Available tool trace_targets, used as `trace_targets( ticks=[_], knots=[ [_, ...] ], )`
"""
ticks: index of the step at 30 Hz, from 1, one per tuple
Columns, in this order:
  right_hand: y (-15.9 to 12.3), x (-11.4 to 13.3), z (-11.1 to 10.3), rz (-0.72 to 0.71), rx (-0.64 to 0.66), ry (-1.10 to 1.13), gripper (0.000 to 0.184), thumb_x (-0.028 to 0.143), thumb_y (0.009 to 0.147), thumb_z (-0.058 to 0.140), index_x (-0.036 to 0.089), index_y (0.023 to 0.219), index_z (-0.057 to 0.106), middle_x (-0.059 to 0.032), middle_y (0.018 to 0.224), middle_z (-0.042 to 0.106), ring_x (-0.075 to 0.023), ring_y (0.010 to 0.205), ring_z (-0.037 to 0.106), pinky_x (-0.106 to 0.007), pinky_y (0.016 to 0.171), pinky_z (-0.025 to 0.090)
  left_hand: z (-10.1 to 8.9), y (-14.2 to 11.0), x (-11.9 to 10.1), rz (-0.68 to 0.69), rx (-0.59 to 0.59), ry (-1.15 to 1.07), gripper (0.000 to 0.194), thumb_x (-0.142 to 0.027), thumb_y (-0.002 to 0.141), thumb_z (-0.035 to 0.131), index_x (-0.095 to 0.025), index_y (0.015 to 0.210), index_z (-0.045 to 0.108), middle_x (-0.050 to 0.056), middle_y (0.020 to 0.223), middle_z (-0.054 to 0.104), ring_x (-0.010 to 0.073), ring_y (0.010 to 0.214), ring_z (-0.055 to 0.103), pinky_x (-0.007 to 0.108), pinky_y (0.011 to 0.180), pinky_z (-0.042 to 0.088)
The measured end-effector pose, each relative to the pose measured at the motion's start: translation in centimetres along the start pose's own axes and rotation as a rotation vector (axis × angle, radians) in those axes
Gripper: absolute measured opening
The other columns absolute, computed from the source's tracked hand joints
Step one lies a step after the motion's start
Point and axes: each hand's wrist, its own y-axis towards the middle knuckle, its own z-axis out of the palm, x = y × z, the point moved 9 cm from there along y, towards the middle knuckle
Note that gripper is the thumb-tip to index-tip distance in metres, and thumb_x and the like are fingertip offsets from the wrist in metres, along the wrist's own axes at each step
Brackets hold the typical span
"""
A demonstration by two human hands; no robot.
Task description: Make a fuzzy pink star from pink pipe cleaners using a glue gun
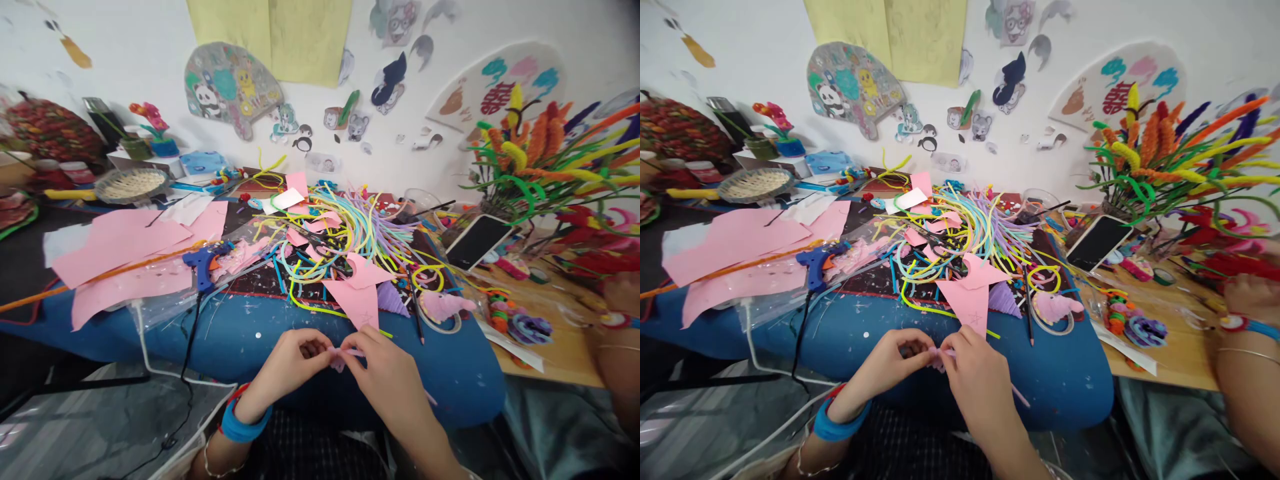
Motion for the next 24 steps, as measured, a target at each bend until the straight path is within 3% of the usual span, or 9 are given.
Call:
trace_targets(
  ticks=[3, 7, 11, 14, 17, 21, 24],
  knots=[
    [-1.0, 0.8, -0.4, 0.012, -0.175, -0.013, 0.019, 0.023, 0.093, 0.052, 0.021, 0.079, 0.065, -0.0022, 0.073, 0.066, -0.0167, 0.063, 0.065, -0.026, 0.052, 0.04, -0.5, -0.3, 0.2, 0.018, -0.189, -0.101, 0.016, -0.031, 0.082, 0.067, -0.016, 0.078, 0.069, 0.002, 0.067, 0.068, 0.0132, 0.058, 0.059, 0.021, 0.056, 0.045],
    [-2.5, 1.5, -0.7, 0.027, -0.37, 0.18, 0.017, 0.02, 0.094, 0.05, 0.018, 0.093, 0.067, -0.005, 0.081, 0.069, -0.016, 0.071, 0.068, -0.024, 0.064, 0.048, -0.2, -0.7, 0.9, 0.004, -0.362, -0.39, 0.017, -0.032, 0.079, 0.07, -0.016, 0.078, 0.068, -0.001, 0.064, 0.064, 0.0114, 0.053, 0.055, 0.021, 0.05, 0.043],
    [-3.2, 0.7, 0.2, 0.105, -0.45, 0.456, 0.016, 0.019, 0.092, 0.054, 0.018, 0.084, 0.067, -0.0041, 0.077, 0.069, -0.0138, 0.069, 0.067, -0.02, 0.064, 0.051, 0.5, -1.2, 1.8, -0.036, -0.475, -0.734, 0.016, -0.029, 0.073, 0.077, -0.016, 0.076, 0.067, -0.002, 0.068, 0.064, 0.0114, 0.064, 0.058, 0.021, 0.064, 0.047],
    [-3.2, -1.2, 2.2, 0.314, -0.398, 0.644, 0.023, 0.03, 0.088, 0.06, 0.017, 0.07, 0.065, -0.0021, 0.065, 0.065, -0.0139, 0.058, 0.061, -0.021, 0.053, 0.049, 1.8, -1.3, 2.1, -0.086, -0.436, -0.939, 0.018, -0.029, 0.072, 0.079, -0.017, 0.079, 0.067, -0.001, 0.077, 0.066, 0.012, 0.074, 0.059, 0.022, 0.072, 0.048],
    [-3.6, -2.7, 4.4, 0.511, -0.328, 0.84, 0.027, 0.04, 0.083, 0.063, 0.016, 0.071, 0.066, -0.0013, 0.062, 0.062, -0.0149, 0.056, 0.058, -0.022, 0.052, 0.049, 3.4, -1.4, 2.0, -0.14, -0.341, -1.059, 0.02, -0.031, 0.073, 0.079, -0.016, 0.081, 0.067, 0.001, 0.081, 0.065, 0.0132, 0.078, 0.058, 0.024, 0.076, 0.047],
    [-4.2, -3.3, 5.0, 0.594, -0.341, 0.932, 0.033, 0.045, 0.08, 0.064, 0.016, 0.066, 0.062, 0.0009, 0.06, 0.054, -0.0127, 0.055, 0.048, -0.022, 0.049, 0.044, 4.1, -1.6, 1.9, -0.162, -0.294, -1.078, 0.021, -0.032, 0.074, 0.077, -0.016, 0.075, 0.065, 0.001, 0.075, 0.061, 0.0137, 0.073, 0.055, 0.025, 0.072, 0.045],
    [-4.4, -3.8, 4.7, 0.6, -0.346, 0.949, 0.036, 0.045, 0.081, 0.064, 0.016, 0.06, 0.059, 0.0045, 0.054, 0.039, -0.0094, 0.051, 0.034, -0.02, 0.044, 0.035, 2.8, -1.5, 1.5, -0.11, -0.297, -0.882, 0.023, -0.034, 0.078, 0.072, -0.015, 0.069, 0.063, 0.0, 0.068, 0.057, 0.0136, 0.069, 0.051, 0.024, 0.067, 0.042]
  ],
)
